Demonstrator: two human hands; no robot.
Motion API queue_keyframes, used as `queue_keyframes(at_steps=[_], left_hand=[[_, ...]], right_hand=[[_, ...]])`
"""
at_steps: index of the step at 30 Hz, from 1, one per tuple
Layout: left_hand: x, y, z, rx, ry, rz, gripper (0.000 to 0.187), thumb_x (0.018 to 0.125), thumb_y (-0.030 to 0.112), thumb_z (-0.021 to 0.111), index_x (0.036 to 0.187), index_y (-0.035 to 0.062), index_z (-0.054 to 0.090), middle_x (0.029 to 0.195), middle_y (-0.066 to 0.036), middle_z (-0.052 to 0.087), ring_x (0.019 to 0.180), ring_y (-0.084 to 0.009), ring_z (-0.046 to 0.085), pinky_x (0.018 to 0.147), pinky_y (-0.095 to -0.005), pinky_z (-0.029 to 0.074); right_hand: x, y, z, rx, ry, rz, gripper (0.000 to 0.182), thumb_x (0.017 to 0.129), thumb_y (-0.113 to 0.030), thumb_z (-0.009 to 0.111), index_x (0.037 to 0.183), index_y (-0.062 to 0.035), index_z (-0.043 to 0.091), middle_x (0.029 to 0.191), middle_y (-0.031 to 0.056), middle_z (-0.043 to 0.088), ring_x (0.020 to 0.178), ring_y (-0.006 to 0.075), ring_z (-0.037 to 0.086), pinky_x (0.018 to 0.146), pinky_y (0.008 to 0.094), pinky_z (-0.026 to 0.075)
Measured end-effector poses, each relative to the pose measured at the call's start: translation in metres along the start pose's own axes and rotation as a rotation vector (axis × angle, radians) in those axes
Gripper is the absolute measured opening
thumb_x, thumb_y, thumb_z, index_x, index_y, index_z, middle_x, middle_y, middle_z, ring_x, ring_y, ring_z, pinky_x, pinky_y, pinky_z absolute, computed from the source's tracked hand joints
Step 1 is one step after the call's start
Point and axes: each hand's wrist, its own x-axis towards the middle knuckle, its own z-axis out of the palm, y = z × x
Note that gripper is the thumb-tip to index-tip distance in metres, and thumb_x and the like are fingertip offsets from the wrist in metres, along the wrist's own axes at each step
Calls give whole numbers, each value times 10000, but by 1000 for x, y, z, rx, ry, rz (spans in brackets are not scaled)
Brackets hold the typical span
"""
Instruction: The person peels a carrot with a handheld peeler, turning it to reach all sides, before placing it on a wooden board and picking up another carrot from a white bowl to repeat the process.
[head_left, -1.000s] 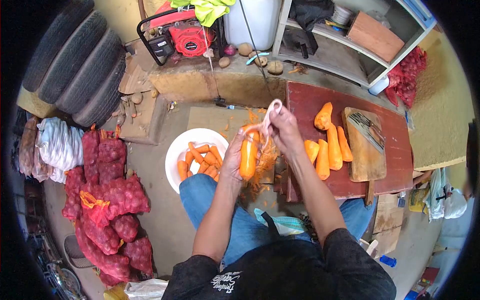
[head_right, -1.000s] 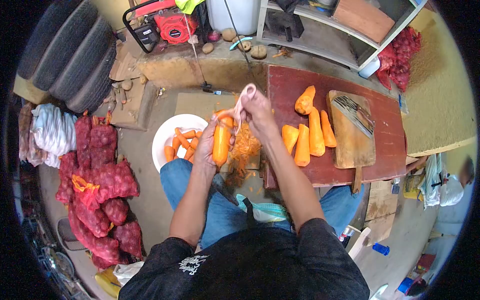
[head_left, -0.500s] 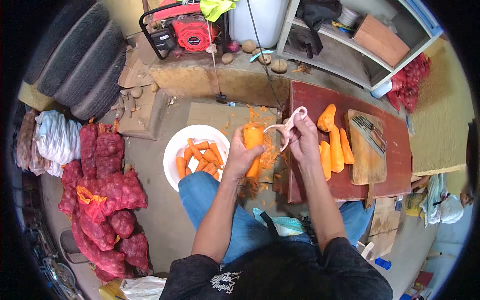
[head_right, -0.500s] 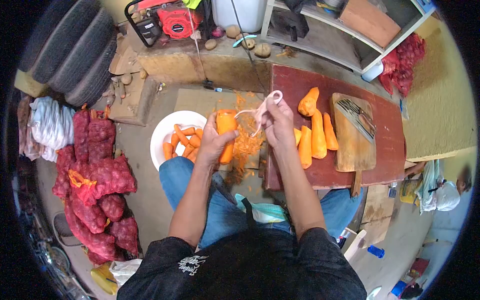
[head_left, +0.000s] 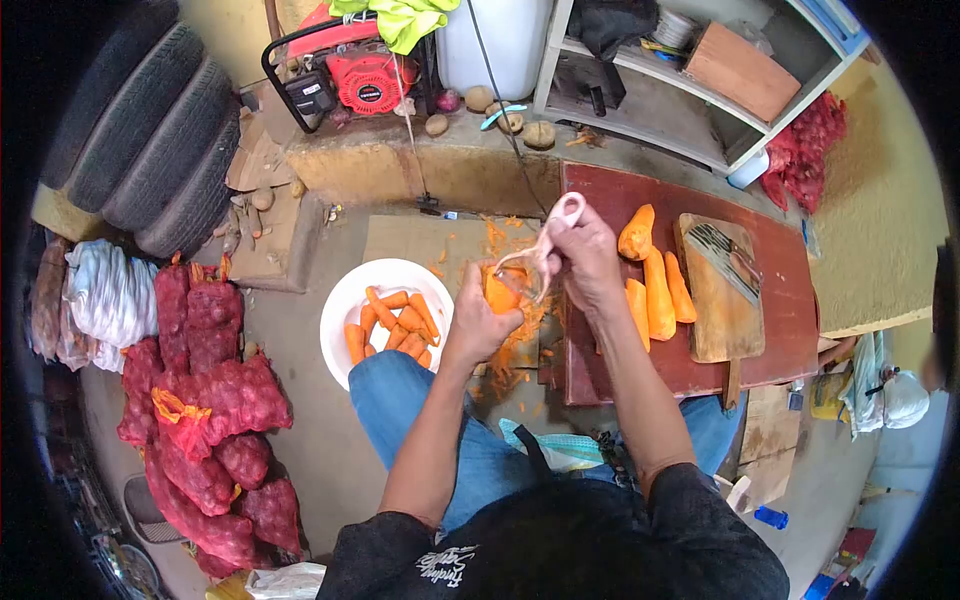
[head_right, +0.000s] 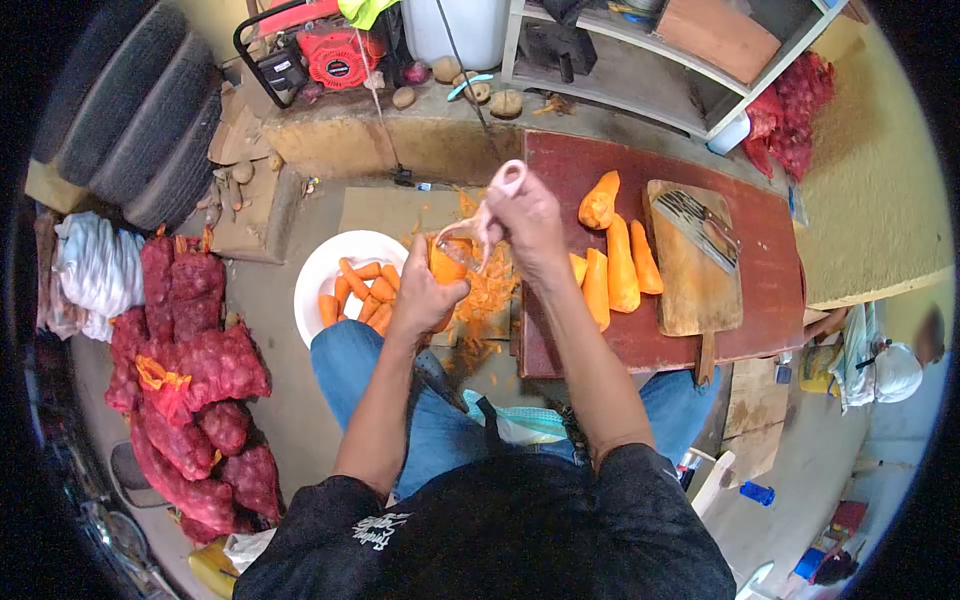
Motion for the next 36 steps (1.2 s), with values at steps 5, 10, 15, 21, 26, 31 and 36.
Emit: queue_keyframes(at_steps=[5,10,15,21,26,31,36], left_hand=[[-4,-6,7,-4,70,106,604,700,19,687,1254,-1,446,967,-110,601,869,-185,607,799,-322,518],[-2,-6,4,162,56,-4,594,706,41,713,1234,-8,443,1019,-216,626,946,-334,647,850,-390,519],[-2,2,5,202,78,98,603,706,67,736,1229,-2,444,1036,-263,640,986,-424,655,867,-440,518],[-4,5,3,246,46,-7,597,702,69,714,1235,-14,457,1055,-242,622,996,-370,640,877,-410,509],[-7,3,6,343,90,100,572,716,93,743,1199,5,449,1018,-283,635,977,-462,638,836,-478,517],[-7,8,5,402,15,6,562,713,106,736,1187,0,455,987,-276,637,939,-462,638,815,-481,515],[-7,1,3,423,17,3,560,723,122,744,1181,11,441,986,-292,642,935,-490,633,792,-523,509]], right_hand=[[34,22,-48,61,143,-60,104,958,-122,642,985,-60,563,711,17,607,546,74,563,460,212,427],[0,-10,14,-162,-113,19,117,962,-124,632,914,-85,532,723,10,604,565,73,577,475,208,460],[28,18,-44,-59,115,-65,93,968,-113,611,948,-80,526,754,22,612,591,72,580,492,207,459],[-5,0,-7,-183,-1,-68,79,970,-95,602,968,-71,527,758,15,607,580,73,576,482,202,458],[9,-10,-14,-180,67,-97,125,965,-124,639,987,-64,532,763,14,608,576,68,579,458,196,446],[4,-4,-2,-233,-70,-108,101,961,-82,617,1021,-68,536,764,6,597,592,64,587,472,209,467],[6,-21,-4,-301,-47,-57,104,958,-91,622,1024,-67,545,766,1,596,606,62,598,494,204,475]])
